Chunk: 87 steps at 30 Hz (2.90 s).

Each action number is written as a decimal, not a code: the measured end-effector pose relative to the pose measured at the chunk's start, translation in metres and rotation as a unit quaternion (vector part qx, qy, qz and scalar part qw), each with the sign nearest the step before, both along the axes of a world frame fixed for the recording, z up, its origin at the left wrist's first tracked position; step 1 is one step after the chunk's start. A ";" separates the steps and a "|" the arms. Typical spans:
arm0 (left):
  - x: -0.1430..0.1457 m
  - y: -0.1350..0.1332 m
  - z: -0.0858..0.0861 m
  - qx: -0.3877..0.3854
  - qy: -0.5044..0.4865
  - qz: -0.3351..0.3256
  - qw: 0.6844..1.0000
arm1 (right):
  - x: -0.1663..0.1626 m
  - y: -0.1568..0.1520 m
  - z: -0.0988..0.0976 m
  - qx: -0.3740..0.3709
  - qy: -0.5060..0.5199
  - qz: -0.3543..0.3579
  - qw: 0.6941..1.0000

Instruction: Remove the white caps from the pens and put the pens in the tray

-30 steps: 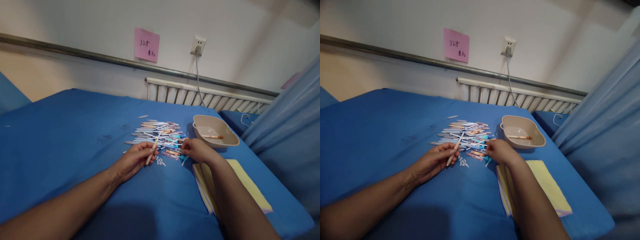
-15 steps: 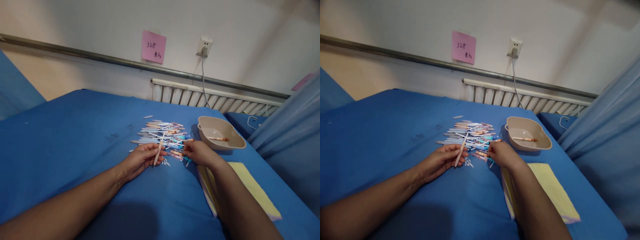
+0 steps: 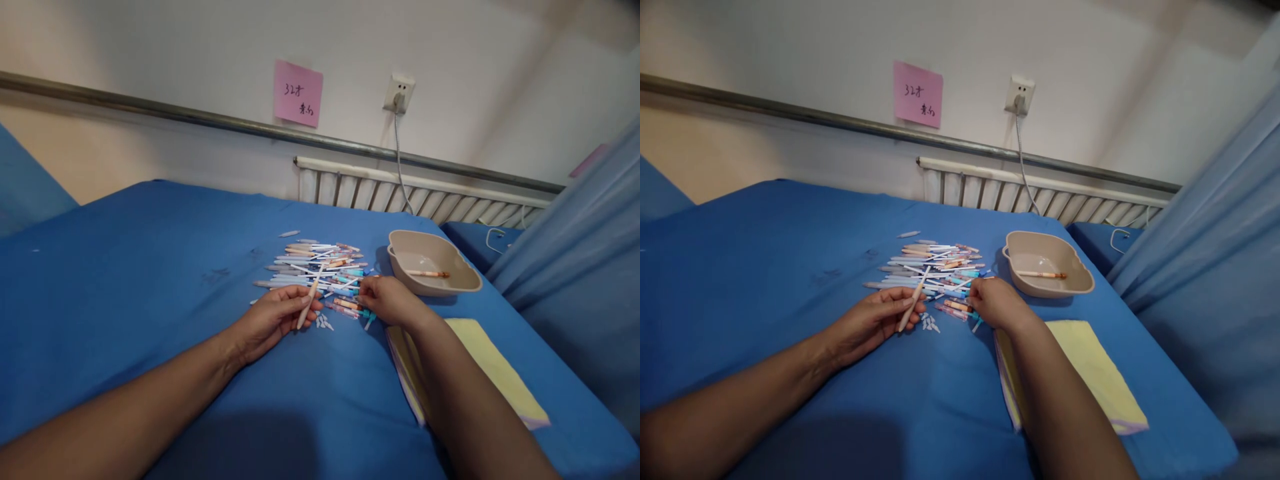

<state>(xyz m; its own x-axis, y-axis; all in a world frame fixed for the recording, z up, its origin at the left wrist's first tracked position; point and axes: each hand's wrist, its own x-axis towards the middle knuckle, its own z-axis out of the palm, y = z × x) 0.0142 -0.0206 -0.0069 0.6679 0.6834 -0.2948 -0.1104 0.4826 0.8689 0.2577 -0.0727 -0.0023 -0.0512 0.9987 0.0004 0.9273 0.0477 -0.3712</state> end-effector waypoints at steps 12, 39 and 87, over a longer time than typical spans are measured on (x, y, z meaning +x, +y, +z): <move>0.001 0.000 0.001 -0.001 0.006 0.005 1.000 | -0.004 0.001 -0.002 0.005 0.005 0.013 1.000; 0.000 0.001 -0.001 0.004 0.008 -0.008 1.000 | -0.018 0.000 -0.004 -0.011 0.001 0.056 0.998; -0.002 0.001 0.002 0.004 0.010 -0.012 1.000 | -0.028 0.015 -0.012 0.007 0.603 -0.057 0.795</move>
